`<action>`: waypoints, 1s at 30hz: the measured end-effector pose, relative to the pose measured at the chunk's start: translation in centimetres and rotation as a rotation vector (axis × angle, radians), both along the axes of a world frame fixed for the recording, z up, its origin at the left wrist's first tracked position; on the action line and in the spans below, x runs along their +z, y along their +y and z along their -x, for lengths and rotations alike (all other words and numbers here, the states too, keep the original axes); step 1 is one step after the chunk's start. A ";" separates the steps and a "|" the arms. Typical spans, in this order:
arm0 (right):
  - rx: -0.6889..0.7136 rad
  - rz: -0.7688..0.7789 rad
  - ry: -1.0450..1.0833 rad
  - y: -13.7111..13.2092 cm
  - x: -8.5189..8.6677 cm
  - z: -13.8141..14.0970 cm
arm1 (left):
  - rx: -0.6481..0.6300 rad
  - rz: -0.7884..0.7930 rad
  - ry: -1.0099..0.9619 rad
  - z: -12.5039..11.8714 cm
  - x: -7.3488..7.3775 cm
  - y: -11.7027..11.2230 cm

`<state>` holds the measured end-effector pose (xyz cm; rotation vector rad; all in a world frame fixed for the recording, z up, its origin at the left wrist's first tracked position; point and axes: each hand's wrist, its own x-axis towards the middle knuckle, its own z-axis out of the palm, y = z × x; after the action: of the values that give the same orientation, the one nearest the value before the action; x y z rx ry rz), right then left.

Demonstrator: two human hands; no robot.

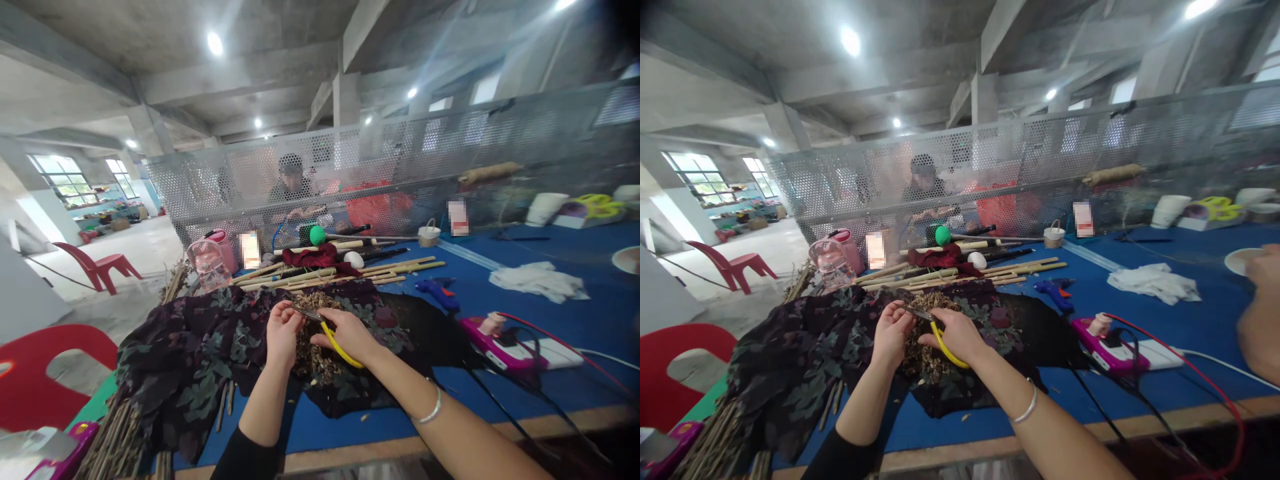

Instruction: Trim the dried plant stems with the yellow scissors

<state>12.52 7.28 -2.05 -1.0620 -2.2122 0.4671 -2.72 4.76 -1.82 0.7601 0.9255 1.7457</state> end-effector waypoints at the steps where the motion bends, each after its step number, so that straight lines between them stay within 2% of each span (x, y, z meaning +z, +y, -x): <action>1: -0.002 -0.003 0.004 0.1 -0.1 0.0 | 0.005 0.004 0.007 0.0 0.0 0.0; 5: -0.019 0.004 0.000 0.3 -0.4 0.0 | 0.029 0.025 0.023 0.1 0.2 -0.1; 12: -0.032 0.024 -0.066 0.0 0.2 -0.1 | 0.044 0.026 0.006 0.3 0.0 0.2; 17: -0.061 -0.031 -0.100 -0.2 0.1 0.1 | 0.051 0.005 0.011 0.1 0.4 0.1; 23: -0.054 -0.072 -0.098 -0.3 0.1 0.1 | 0.041 -0.039 0.142 -0.2 0.4 -0.3; 30: -0.091 -0.132 -0.105 0.0 -0.1 -0.2 | 0.100 -0.063 0.252 -0.1 0.2 -0.2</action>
<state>12.72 7.33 -2.15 -1.1336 -2.2401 0.2266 -2.59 4.53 -1.62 1.0072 1.0973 1.7996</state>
